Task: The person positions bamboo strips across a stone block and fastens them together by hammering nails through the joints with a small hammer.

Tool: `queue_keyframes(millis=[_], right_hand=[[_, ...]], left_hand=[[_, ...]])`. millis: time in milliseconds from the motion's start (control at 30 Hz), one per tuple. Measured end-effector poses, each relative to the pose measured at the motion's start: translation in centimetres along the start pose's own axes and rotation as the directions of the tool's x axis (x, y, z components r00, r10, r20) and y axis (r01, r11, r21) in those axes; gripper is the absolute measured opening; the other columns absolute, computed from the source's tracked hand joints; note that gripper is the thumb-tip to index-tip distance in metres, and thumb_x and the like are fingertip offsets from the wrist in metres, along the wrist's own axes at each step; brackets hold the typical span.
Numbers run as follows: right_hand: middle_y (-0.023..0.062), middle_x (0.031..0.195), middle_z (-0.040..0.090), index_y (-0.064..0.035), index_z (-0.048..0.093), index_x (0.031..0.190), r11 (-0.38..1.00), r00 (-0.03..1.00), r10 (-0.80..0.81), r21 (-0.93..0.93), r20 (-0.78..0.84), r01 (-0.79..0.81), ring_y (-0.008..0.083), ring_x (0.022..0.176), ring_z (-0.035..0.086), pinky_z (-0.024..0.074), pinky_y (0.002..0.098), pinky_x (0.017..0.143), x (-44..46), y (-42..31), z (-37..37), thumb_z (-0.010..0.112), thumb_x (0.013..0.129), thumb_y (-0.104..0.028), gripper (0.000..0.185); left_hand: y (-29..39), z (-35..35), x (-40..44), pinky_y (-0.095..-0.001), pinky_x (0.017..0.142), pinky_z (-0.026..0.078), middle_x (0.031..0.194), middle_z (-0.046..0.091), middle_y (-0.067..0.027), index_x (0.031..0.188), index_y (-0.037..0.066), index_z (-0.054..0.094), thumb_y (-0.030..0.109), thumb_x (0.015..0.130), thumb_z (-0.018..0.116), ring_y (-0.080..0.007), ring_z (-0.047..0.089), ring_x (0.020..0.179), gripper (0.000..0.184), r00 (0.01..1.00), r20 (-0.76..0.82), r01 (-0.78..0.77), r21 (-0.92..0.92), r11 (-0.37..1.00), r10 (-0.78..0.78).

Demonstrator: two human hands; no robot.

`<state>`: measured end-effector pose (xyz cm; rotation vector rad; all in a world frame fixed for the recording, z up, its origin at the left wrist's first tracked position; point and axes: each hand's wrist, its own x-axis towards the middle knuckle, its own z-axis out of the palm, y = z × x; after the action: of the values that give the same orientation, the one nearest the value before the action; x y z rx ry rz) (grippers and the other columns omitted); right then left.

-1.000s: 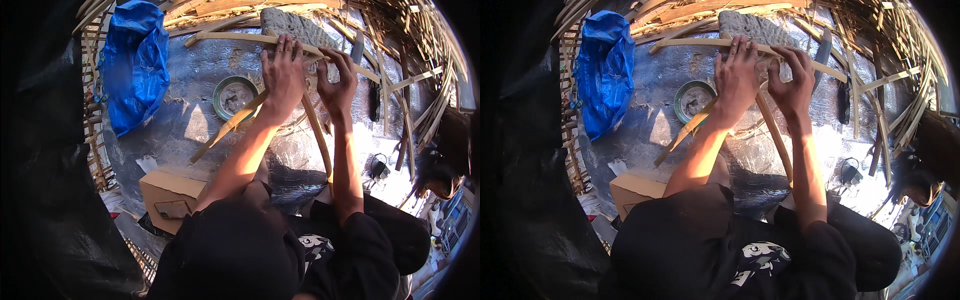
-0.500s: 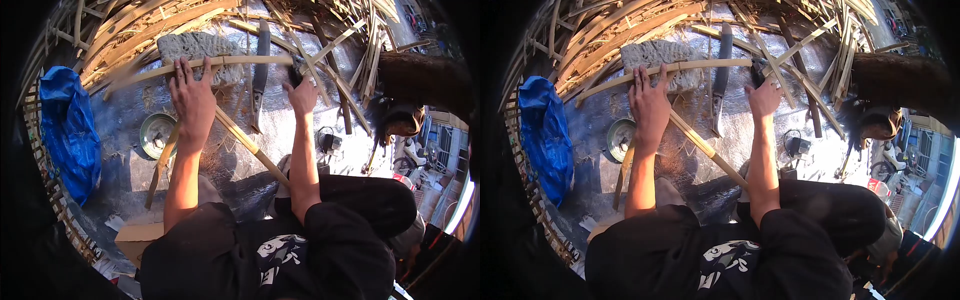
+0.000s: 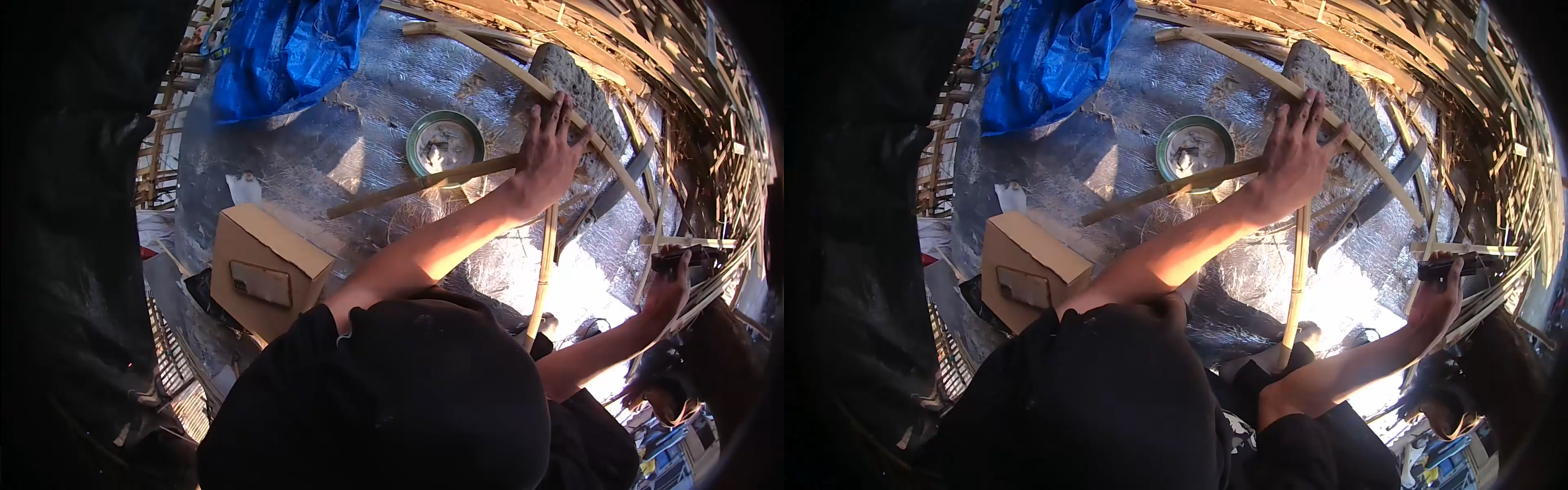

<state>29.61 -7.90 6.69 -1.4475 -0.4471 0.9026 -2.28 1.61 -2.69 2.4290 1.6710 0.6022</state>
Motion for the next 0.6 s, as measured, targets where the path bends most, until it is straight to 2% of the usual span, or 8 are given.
queue_keyframes(millis=[100, 167, 233, 267, 300, 333, 433, 600], right_hand=[[0.0093, 0.099, 0.068, 0.0045, 0.061, 0.123, 0.969, 0.988, -0.141, -0.195, 0.055, 0.149, 0.0156, 0.081, 0.066, 0.0532, 0.0268, 0.066, -4.6, -1.6, 8.0, 0.075, 0.094, -0.013, 0.037], [0.0044, 0.082, 0.066, 0.0038, 0.063, 0.115, 0.993, 0.901, -0.056, -0.07, 0.43, 0.095, 0.0104, 0.069, 0.062, 0.0435, 0.021, 0.056, -6.7, -1.4, 14.5, 0.079, 0.091, -0.018, 0.036], [-0.0006, 0.064, 0.062, -0.0041, 0.073, 0.087, 0.631, 0.817, 0.042, -0.65, 0.575, 0.425, 0.0091, 0.058, 0.057, 0.0444, 0.0302, 0.054, -10.9, -1.6, 24.1, 0.085, 0.087, -0.032, 0.03], [0.0068, 0.065, 0.067, -0.0045, 0.073, 0.081, 0.596, 0.656, -0.087, -0.489, 0.75, 0.637, 0.021, 0.06, 0.064, 0.0508, 0.0382, 0.061, -11.1, 1.8, 27.1, 0.082, 0.088, -0.035, 0.032], [0.0113, 0.07, 0.07, -0.0039, 0.073, 0.09, 0.302, 0.518, 0.028, -0.501, 0.855, 0.811, 0.0276, 0.059, 0.064, 0.0496, 0.0398, 0.062, -12.1, 2.9, 30.1, 0.078, 0.091, -0.034, 0.03], [0.0183, 0.071, 0.068, -0.0055, 0.075, 0.089, 0.301, 0.257, -0.038, -0.234, 0.966, 0.924, 0.0368, 0.065, 0.066, 0.0521, 0.0435, 0.064, -11.3, 6.3, 32.4, 0.075, 0.09, -0.028, 0.023], [0.0166, 0.067, 0.067, -0.0058, 0.073, 0.08, 0.165, -0.089, 0.214, 0.053, 0.973, 0.985, 0.0377, 0.063, 0.066, 0.0525, 0.048, 0.057, -9.4, 12.6, 37.3, 0.074, 0.08, -0.014, 0.008], [0.0149, 0.068, 0.069, -0.0075, 0.074, 0.08, 0.123, -0.173, 0.333, 0.139, 0.927, 0.983, 0.0343, 0.062, 0.069, 0.0533, 0.0478, 0.056, -8.9, 16.6, 38.8, 0.075, 0.076, -0.011, 0.005]], left_hand=[[0.1, 0.0, -0.3, -0.0642, 0.122, 0.019, 0.165, 0.023, -0.0328, 0.157, 0.025, 0.046, 0.028, 0.098, 0.059, -0.0452, 0.018, 0.156, 0.061, 1.0, 0.002, 0.007, -0.041, 0.999, -0.006], [0.3, 0.1, -0.1, -0.0639, 0.122, 0.019, 0.165, 0.025, -0.0325, 0.157, 0.023, 0.046, 0.031, 0.098, 0.058, -0.0444, 0.018, 0.156, 0.061, 1.0, -0.01, 0.011, -0.065, 0.998, -0.011], [0.8, 0.3, -0.3, -0.0663, 0.121, 0.018, 0.165, 0.027, -0.0302, 0.148, 0.019, 0.057, 0.037, 0.1, 0.055, -0.045, 0.02, 0.156, 0.051, 0.996, -0.078, 0.052, 0.01, 0.999, -0.051], [0.7, 0.2, 0.4, -0.0643, 0.121, 0.018, 0.164, 0.027, -0.032, 0.152, 0.016, 0.052, 0.038, 0.1, 0.055, -0.0455, 0.02, 0.155, 0.056, 0.994, 0.095, 0.061, -0.124, 0.99, -0.049], [0.7, 0.1, 1.2, -0.0623, 0.122, 0.018, 0.163, 0.026, -0.0339, 0.155, 0.013, 0.047, 0.04, 0.101, 0.055, -0.0461, 0.021, 0.155, 0.061, 0.963, 0.266, 0.113, -0.244, 0.963, -0.046], [0.3, 1.2, 0.2, -0.0649, 0.12, 0.018, 0.165, 0.023, -0.0331, 0.153, 0.017, 0.051, 0.043, 0.101, 0.055, -0.0471, 0.017, 0.156, 0.059, 0.999, 0.033, 0.034, -0.122, 0.992, -0.03], [0.3, 3.7, 0.3, -0.0676, 0.118, 0.019, 0.167, 0.022, -0.0307, 0.147, 0.028, 0.06, 0.049, 0.099, 0.057, -0.0456, 0.014, 0.157, 0.053, 0.975, -0.223, 0.002, 0.029, 1.0, 0.005], [0.2, 2.9, -0.2, -0.0648, 0.118, 0.019, 0.166, 0.025, -0.0289, 0.146, 0.029, 0.06, 0.05, 0.097, 0.059, -0.0412, 0.016, 0.158, 0.053, 0.977, -0.208, 0.041, -0.044, 0.998, -0.049]])
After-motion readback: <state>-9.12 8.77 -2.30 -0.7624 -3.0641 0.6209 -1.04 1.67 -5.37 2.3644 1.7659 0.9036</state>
